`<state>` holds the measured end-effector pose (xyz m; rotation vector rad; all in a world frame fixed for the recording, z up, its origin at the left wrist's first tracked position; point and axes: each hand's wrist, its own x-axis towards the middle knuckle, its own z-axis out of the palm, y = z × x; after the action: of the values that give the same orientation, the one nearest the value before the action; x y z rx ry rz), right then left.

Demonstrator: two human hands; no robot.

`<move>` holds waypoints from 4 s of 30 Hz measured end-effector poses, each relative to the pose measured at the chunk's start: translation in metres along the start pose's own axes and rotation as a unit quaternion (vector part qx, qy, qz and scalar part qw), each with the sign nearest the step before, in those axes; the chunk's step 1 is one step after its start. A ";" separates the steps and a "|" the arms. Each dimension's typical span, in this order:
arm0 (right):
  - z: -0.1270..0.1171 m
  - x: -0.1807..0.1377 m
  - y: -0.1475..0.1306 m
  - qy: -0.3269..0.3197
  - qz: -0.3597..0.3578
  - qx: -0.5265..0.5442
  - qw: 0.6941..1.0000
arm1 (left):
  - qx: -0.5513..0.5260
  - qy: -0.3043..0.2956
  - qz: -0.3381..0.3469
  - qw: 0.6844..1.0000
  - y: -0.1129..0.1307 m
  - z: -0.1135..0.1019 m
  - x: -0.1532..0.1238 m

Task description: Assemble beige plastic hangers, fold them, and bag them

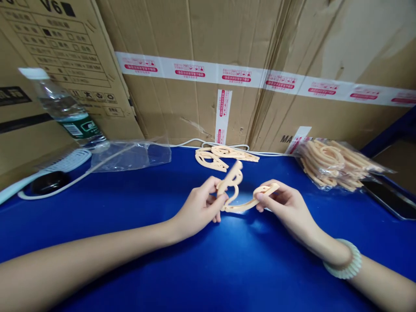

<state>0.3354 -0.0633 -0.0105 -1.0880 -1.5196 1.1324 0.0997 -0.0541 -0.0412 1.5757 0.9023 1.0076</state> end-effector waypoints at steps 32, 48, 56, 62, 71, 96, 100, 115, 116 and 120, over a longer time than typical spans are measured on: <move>0.005 -0.005 0.005 -0.076 -0.108 -0.092 0.987 | 0.103 -0.182 0.021 0.978 0.002 -0.009 0.005; -0.001 -0.011 0.001 -0.152 -0.350 -0.295 0.876 | 0.394 -0.184 0.179 0.882 0.006 -0.008 0.002; -0.004 -0.015 -0.003 -0.143 -0.484 -0.476 0.721 | 0.402 -0.194 0.179 0.877 0.004 -0.009 0.004; 0.000 -0.016 -0.014 -0.154 -0.529 -0.528 0.646 | 0.381 -0.202 0.183 0.884 0.006 -0.009 0.006; -0.020 -0.001 -0.030 -0.039 -0.404 -0.404 0.820 | 0.012 -0.224 -0.044 0.973 0.006 -0.019 0.021; 0.016 -0.016 -0.009 -0.168 -0.455 -0.528 0.697 | -0.221 -0.057 -0.108 0.968 -0.006 -0.020 0.028; 0.025 -0.020 -0.005 -0.191 -0.485 -0.505 0.688 | -0.262 -0.057 -0.111 0.957 -0.004 -0.019 0.026; 0.018 -0.016 0.005 -0.157 -0.401 -0.624 0.652 | -0.044 -0.125 -0.026 0.991 -0.003 -0.010 0.010; 0.018 -0.016 0.006 -0.158 -0.398 -0.623 0.654 | -0.049 -0.124 -0.028 0.991 -0.003 -0.010 0.010; 0.018 -0.019 -0.001 -0.135 -0.451 -0.623 0.624 | -0.083 -0.105 -0.047 0.990 -0.001 -0.010 0.013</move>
<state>0.3213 -0.0846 -0.0150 -0.6423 -2.7045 -0.7120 0.0952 -0.0388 -0.0385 1.4545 0.7222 0.8108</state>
